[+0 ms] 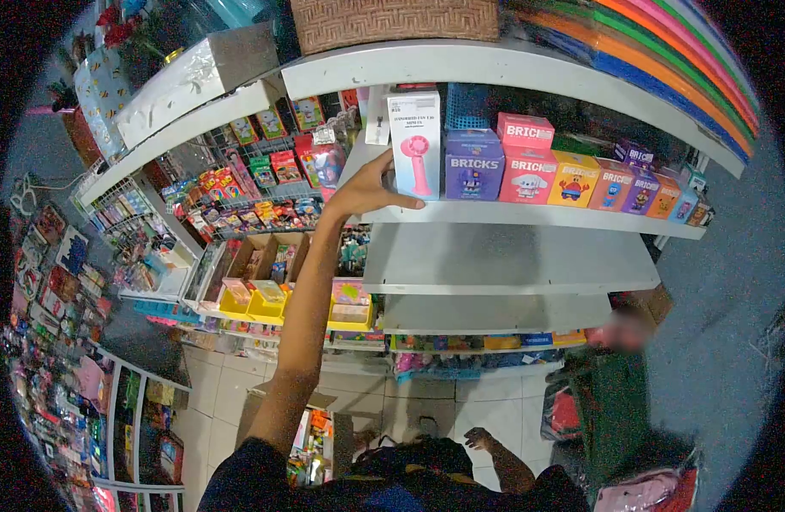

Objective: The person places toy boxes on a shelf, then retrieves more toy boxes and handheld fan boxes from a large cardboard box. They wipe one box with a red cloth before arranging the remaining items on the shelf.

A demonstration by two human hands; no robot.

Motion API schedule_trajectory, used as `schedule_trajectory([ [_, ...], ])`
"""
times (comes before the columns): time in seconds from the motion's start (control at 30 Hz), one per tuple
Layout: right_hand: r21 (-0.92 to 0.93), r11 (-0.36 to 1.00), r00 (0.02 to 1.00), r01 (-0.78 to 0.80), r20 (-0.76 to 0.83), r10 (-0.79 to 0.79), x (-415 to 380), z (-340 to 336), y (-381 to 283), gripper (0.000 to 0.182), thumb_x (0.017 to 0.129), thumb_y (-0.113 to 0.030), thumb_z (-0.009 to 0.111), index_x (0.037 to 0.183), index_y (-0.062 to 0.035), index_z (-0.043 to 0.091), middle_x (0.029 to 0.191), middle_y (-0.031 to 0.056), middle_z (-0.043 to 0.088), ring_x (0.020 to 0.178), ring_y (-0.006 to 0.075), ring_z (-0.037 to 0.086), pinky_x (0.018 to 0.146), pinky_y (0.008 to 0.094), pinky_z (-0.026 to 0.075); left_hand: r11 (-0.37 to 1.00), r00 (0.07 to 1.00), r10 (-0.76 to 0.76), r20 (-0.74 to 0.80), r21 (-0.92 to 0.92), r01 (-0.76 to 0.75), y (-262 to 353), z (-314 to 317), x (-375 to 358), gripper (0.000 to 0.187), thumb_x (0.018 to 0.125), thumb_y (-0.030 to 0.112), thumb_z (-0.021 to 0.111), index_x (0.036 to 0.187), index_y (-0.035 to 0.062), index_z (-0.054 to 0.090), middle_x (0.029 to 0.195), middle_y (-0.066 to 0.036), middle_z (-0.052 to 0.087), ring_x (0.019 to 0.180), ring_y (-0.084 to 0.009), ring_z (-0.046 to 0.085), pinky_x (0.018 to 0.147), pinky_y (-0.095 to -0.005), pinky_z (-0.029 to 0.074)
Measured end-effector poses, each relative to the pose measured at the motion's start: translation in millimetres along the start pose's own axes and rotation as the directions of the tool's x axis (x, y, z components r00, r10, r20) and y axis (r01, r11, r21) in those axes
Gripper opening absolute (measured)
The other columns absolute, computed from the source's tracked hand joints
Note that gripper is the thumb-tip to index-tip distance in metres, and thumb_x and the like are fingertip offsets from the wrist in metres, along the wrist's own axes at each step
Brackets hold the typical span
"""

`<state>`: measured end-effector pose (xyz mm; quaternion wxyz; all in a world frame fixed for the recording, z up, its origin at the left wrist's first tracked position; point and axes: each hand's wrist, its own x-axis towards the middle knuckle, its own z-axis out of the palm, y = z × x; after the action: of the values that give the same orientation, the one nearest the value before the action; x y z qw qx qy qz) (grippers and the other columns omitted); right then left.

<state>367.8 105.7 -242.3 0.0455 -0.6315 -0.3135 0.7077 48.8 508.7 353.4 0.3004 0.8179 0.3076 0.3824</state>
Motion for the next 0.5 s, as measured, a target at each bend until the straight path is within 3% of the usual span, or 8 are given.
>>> schedule_trajectory([
  [0.07,0.127,0.992,0.997,0.000,0.072,-0.009,3,-8,5,0.031,0.092,-0.037,0.050,0.113,-0.0174,0.063,0.097,0.0079,0.070,0.084,0.0219,0.065,0.078,0.0479,0.048,1.000,1.000,0.013,0.018,-0.029,-0.012,2,0,2,0.088,0.052,0.039,0.087,0.120,-0.0018,0.050,0.115,-0.021,0.060,0.109,-0.0306,0.056,0.096,-0.0340,0.041],
  [0.1,0.073,0.997,0.999,-0.034,0.031,0.032,4,-5,4,0.031,0.091,-0.034,0.051,0.115,-0.0174,0.063,0.099,0.0073,0.069,0.087,0.0228,0.064,0.081,0.0483,0.046,0.999,0.999,0.019,0.028,-0.042,-0.018,4,0,2,0.088,0.052,0.039,0.087,0.120,-0.0015,0.050,0.114,-0.021,0.060,0.109,-0.0306,0.056,0.096,-0.0342,0.041],
  [0.2,0.218,0.974,0.992,-0.059,0.120,0.033,1,-10,2,0.028,0.087,-0.034,0.061,0.106,-0.0130,0.061,0.095,0.0105,0.068,0.085,0.0250,0.065,0.074,0.0481,0.050,0.999,1.000,0.000,0.019,0.053,-0.001,2,0,2,0.090,0.051,0.043,0.087,0.121,-0.0009,0.051,0.115,-0.021,0.060,0.111,-0.0314,0.056,0.096,-0.0353,0.041],
  [0.3,0.138,0.990,0.999,-0.032,0.044,0.026,-4,-5,-1,0.032,0.092,-0.033,0.048,0.117,-0.0187,0.061,0.100,0.0075,0.069,0.087,0.0250,0.063,0.085,0.0491,0.043,0.991,0.999,-0.039,0.018,0.130,0.036,2,-1,2,0.093,0.051,0.047,0.086,0.121,-0.0012,0.050,0.117,-0.022,0.060,0.113,-0.0334,0.056,0.097,-0.0369,0.041],
  [0.5,0.160,0.987,0.998,-0.017,0.067,0.006,-2,-8,-9,0.029,0.092,-0.031,0.047,0.114,-0.0171,0.061,0.097,0.0084,0.070,0.087,0.0255,0.064,0.080,0.0494,0.044,0.987,1.000,-0.013,0.004,0.162,0.013,11,-2,-1,0.099,0.049,0.052,0.084,0.124,-0.0014,0.047,0.118,-0.024,0.059,0.113,-0.0376,0.056,0.097,-0.0387,0.042],
])
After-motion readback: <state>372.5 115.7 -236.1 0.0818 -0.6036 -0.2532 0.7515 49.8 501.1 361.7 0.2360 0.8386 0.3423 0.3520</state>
